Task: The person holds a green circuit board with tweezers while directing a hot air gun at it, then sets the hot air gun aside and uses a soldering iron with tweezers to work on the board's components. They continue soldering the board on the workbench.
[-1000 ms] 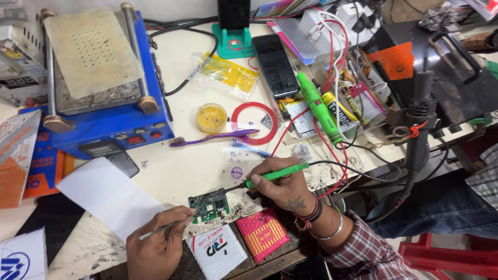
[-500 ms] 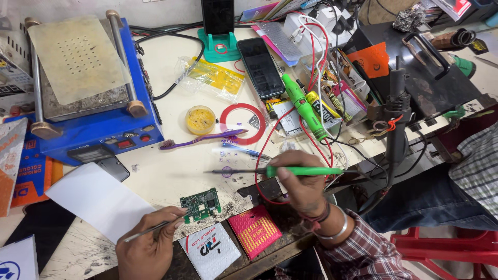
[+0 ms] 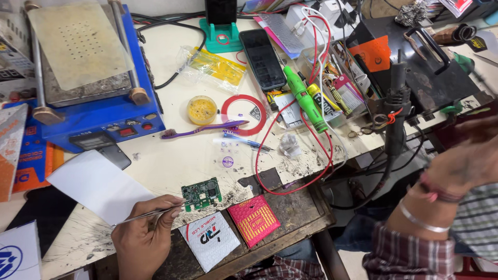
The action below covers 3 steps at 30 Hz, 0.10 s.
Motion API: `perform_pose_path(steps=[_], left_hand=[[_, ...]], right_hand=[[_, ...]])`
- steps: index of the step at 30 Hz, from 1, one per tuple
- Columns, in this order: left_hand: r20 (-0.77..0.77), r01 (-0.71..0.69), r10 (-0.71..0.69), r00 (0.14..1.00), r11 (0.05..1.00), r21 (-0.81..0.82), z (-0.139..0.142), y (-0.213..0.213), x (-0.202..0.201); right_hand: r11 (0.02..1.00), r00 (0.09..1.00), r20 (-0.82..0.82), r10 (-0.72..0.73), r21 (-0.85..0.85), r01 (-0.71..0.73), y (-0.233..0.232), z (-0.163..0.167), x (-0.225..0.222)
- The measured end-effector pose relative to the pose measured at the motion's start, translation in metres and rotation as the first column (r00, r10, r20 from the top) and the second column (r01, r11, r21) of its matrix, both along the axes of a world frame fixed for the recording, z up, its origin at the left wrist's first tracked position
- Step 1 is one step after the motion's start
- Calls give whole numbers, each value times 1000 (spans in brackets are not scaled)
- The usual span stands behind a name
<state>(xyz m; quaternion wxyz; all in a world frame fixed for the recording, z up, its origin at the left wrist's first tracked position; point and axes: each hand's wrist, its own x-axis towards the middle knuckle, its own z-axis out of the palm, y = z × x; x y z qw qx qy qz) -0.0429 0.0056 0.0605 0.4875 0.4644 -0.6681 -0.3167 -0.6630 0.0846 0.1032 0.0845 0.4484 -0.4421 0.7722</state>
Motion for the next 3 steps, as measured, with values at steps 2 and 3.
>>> perform_pose_path(steps=[2,3], left_hand=[[15,2,-2,1000,1000,15,1,0,1],[19,-1,0,1000,1000,21,1,-1,1]], right_hand=[[991,1000,0,31,127,-31,0,13,-45],[991,1000,0,26,129,-26,3,9,-50]])
